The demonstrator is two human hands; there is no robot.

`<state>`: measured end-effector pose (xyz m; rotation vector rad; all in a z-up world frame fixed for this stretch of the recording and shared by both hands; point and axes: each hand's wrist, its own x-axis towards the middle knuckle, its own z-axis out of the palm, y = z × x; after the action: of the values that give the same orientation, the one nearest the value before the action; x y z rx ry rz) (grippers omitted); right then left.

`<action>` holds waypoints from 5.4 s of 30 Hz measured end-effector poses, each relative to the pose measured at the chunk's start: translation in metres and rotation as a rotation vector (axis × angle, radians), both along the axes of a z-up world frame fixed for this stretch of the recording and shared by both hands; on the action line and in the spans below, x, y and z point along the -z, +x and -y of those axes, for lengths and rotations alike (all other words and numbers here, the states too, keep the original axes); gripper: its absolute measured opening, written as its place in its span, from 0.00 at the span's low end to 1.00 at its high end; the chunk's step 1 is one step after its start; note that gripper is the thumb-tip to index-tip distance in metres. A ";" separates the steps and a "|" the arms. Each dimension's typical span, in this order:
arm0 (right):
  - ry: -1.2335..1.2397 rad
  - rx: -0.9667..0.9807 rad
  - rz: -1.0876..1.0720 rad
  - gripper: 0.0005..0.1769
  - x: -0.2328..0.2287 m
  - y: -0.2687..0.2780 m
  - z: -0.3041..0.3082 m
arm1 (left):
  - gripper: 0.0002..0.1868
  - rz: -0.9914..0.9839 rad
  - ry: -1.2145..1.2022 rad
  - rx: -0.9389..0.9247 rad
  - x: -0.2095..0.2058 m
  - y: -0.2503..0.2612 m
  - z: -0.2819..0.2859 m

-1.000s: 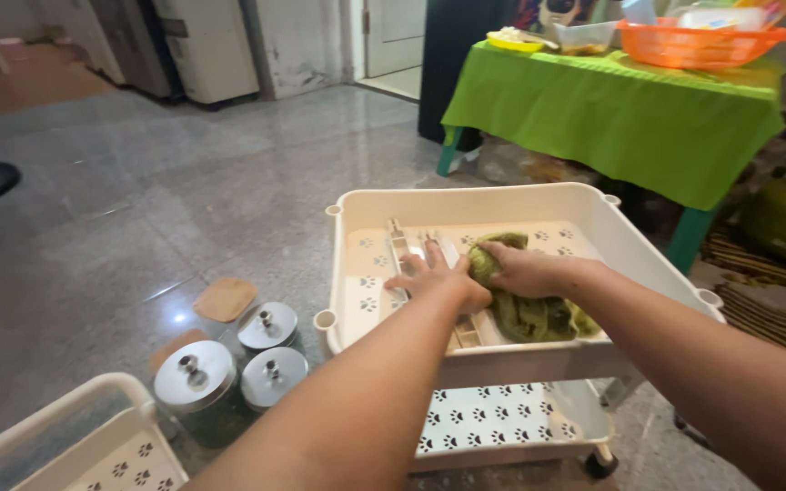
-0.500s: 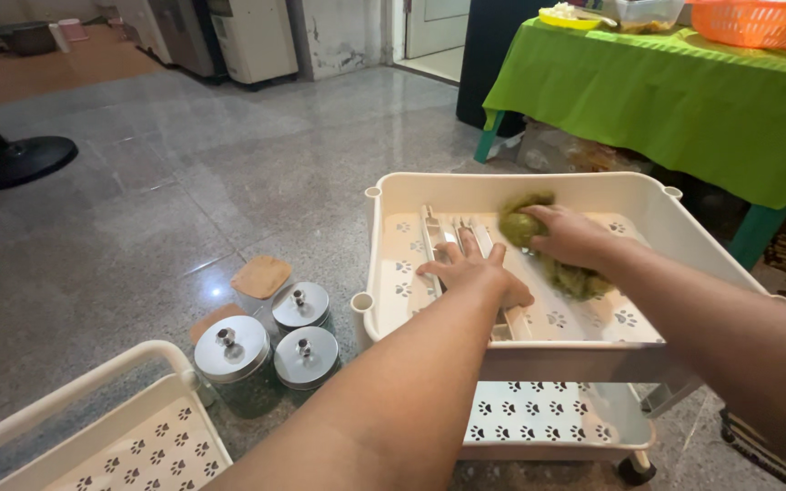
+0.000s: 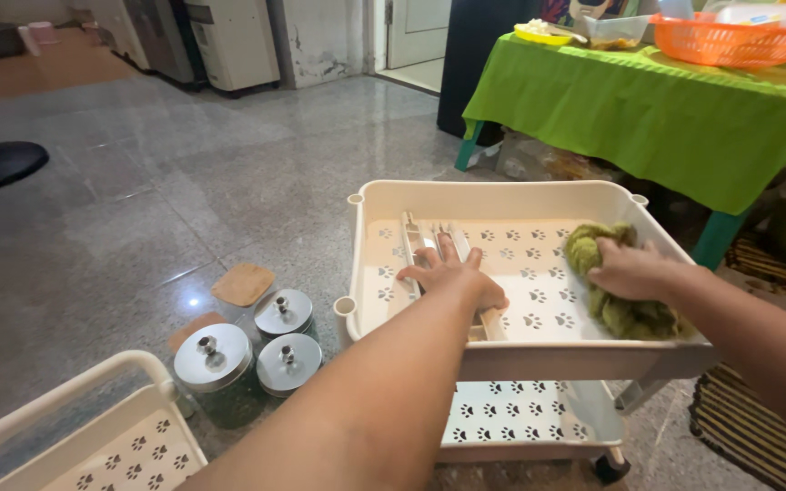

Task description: The person assembles a three-tier plastic utility cart. They wipe the trays with a cloth, insert vertical support poles, and attach the top tray with a handle, completing the cart structure.

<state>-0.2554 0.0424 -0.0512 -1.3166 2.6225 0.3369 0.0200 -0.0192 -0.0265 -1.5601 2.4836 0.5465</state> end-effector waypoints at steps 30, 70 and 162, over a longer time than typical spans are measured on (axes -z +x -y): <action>-0.295 -0.314 -0.013 0.42 0.000 0.085 0.080 | 0.53 -0.059 -0.002 0.062 -0.006 0.041 0.008; -1.140 0.370 1.233 0.23 -0.060 0.143 -0.089 | 0.52 -0.125 -0.011 0.086 -0.002 0.036 0.007; -0.445 -0.552 0.537 0.35 0.002 0.271 0.109 | 0.26 -0.808 0.150 -0.530 0.023 0.137 0.103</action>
<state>0.0160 -0.0666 -0.0529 -1.9302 1.9118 -0.5005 0.1571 -0.1223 -0.0494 -2.2623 2.3479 1.6859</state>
